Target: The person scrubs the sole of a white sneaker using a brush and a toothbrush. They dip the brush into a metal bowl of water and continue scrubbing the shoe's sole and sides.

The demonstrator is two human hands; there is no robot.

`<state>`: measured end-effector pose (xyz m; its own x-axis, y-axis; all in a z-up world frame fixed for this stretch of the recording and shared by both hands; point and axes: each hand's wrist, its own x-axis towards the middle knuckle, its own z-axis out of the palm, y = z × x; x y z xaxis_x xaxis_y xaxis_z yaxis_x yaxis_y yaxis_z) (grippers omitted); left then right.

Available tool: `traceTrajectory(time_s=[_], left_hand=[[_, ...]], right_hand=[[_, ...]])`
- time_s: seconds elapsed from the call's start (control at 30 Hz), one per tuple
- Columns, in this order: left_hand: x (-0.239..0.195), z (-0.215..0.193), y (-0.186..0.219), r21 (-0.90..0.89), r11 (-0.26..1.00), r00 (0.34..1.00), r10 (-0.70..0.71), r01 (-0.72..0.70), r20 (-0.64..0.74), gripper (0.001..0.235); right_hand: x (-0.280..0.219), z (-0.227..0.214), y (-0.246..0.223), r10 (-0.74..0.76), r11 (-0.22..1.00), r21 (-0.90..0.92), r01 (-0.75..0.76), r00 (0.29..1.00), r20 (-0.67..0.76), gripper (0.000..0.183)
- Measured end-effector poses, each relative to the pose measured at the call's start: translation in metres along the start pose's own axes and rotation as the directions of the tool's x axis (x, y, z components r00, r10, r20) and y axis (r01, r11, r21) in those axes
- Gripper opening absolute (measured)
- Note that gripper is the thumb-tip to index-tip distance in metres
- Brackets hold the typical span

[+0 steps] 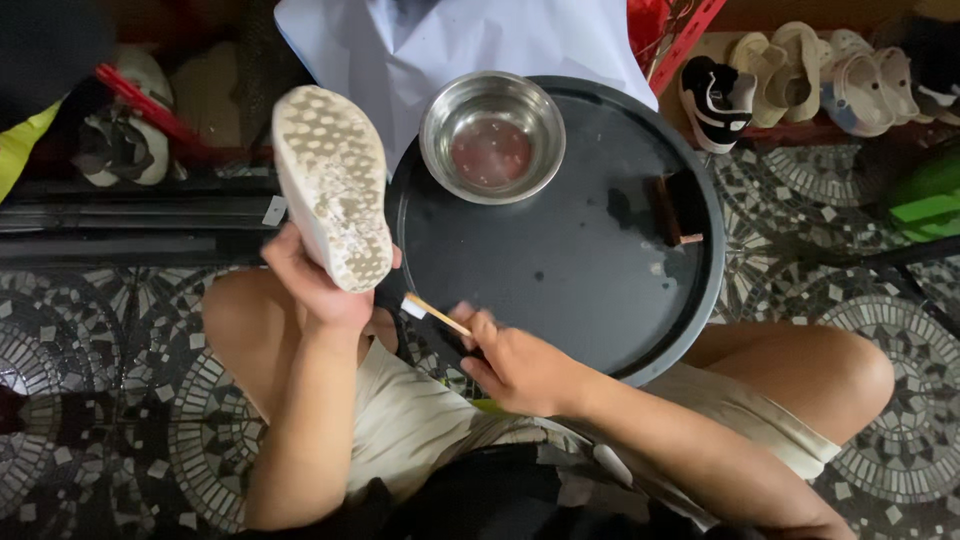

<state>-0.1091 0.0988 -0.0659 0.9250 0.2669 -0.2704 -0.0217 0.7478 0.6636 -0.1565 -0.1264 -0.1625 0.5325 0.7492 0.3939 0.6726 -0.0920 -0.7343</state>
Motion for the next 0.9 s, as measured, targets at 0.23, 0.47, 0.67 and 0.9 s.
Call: traceTrajectory(time_s=[0.23,0.47,0.67,0.9], left_hand=[[0.006,-0.014,0.005,0.023,1.000,1.000,0.015,-0.015,0.004,0.055],[0.010,-0.014,0.002,0.074,0.997,0.999,0.034,-0.035,0.018,0.059],[0.016,-0.014,0.003,0.103,0.992,0.997,0.065,-0.068,0.032,0.062],[0.021,-0.014,-0.001,0.133,0.985,0.993,0.109,-0.113,0.036,0.065]], right_hand=[[0.002,-0.009,0.026,0.185,0.743,-0.589,-0.318,0.943,-0.276,0.036],[0.031,-0.009,-0.029,0.214,0.956,-0.186,-0.226,0.973,-0.081,0.036],[0.017,0.001,0.000,0.386,0.911,-0.070,-0.405,0.902,-0.193,0.026],[0.026,-0.047,-0.009,0.502,0.860,0.270,-0.433,0.812,-0.298,0.045]])
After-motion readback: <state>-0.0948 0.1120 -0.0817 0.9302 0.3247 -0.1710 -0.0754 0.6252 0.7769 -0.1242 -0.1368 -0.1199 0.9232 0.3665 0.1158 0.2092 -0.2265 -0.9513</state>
